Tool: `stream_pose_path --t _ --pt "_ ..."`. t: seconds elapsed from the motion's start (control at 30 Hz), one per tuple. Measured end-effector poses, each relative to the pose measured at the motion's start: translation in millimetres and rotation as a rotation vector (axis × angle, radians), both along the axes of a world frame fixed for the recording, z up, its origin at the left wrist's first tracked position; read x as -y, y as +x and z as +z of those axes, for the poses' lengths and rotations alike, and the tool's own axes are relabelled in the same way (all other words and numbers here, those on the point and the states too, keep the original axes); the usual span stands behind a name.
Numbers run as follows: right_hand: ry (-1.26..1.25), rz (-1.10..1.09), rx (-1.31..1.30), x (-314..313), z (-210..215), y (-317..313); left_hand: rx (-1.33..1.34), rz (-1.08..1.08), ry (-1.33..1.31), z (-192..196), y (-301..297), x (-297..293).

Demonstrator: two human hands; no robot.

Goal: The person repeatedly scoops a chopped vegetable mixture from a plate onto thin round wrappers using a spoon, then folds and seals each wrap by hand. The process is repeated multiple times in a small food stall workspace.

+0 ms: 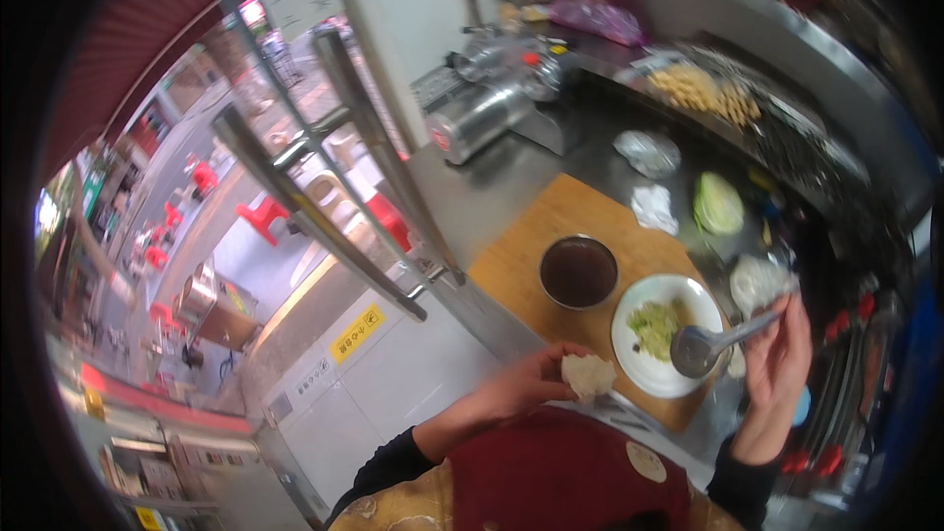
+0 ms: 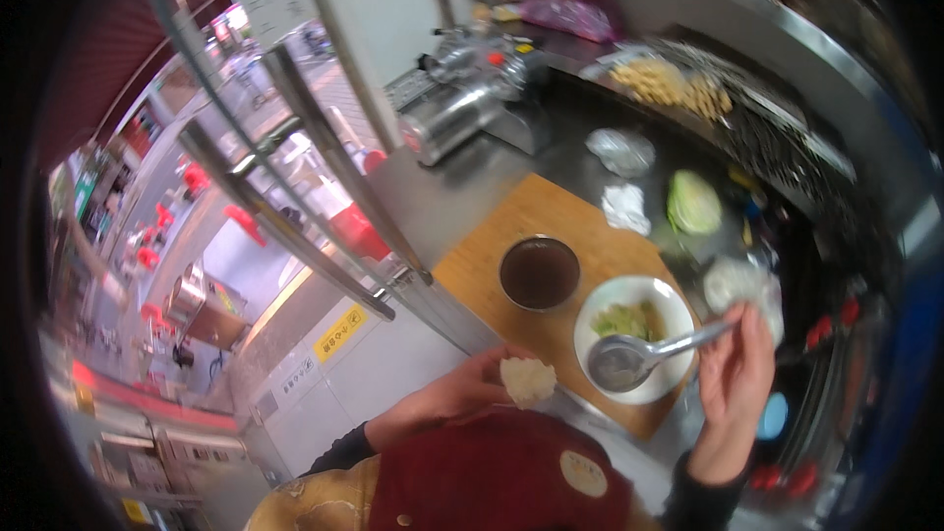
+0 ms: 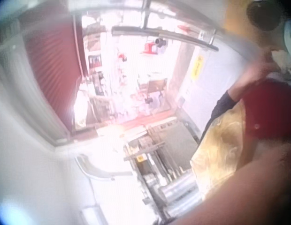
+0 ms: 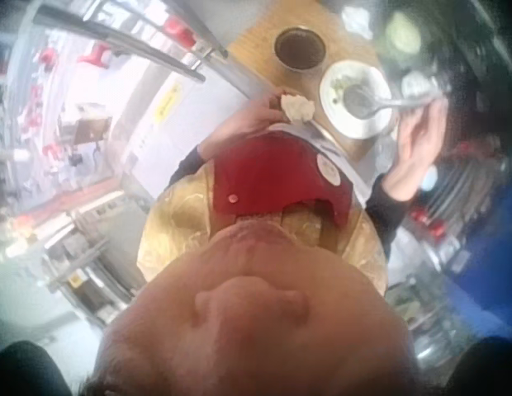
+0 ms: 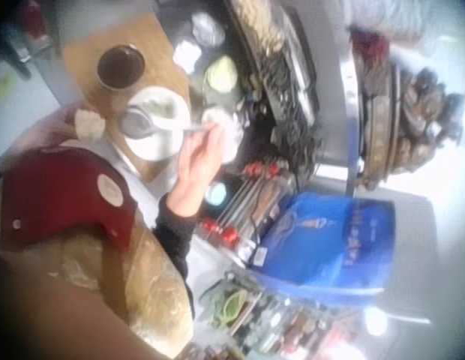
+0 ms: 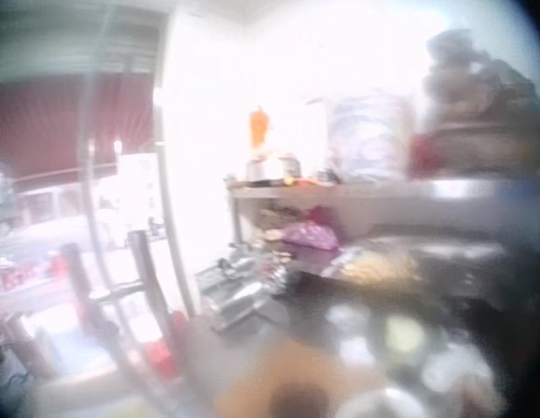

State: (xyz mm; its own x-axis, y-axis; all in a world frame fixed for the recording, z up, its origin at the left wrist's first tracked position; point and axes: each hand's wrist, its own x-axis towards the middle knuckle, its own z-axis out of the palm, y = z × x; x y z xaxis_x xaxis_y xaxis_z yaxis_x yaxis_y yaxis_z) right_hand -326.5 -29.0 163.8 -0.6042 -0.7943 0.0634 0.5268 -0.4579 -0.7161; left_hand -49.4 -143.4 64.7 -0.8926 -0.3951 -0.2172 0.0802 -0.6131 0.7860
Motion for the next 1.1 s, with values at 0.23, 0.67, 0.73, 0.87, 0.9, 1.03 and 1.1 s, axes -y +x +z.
stream_pose_path --t 0.23,0.67,0.73,0.87,0.9,1.03,1.1 --pt "0.324 -0.431 -0.039 -28 -129 -18 0.027 -0.030 -0.066 1 1 6" --pt "0.713 -0.626 -0.850 -71 -191 -14 0.265 0.106 0.014 -45 -14 13" --pt "0.678 -0.703 -1.101 -62 -192 -5 0.224 0.091 0.062 -43 -13 10" --pt "0.573 -0.637 -1.367 -45 -185 11 0.195 0.129 0.137 -44 -18 7" --pt "0.524 -0.604 -1.399 -39 -185 15 0.196 0.110 0.128 -46 -21 7" --pt "0.414 -0.450 -1.503 -19 -196 26 0.194 0.045 0.110 -53 -28 4" --pt "0.459 -0.388 -1.553 -20 -201 25 0.183 0.067 0.142 -55 -28 2"
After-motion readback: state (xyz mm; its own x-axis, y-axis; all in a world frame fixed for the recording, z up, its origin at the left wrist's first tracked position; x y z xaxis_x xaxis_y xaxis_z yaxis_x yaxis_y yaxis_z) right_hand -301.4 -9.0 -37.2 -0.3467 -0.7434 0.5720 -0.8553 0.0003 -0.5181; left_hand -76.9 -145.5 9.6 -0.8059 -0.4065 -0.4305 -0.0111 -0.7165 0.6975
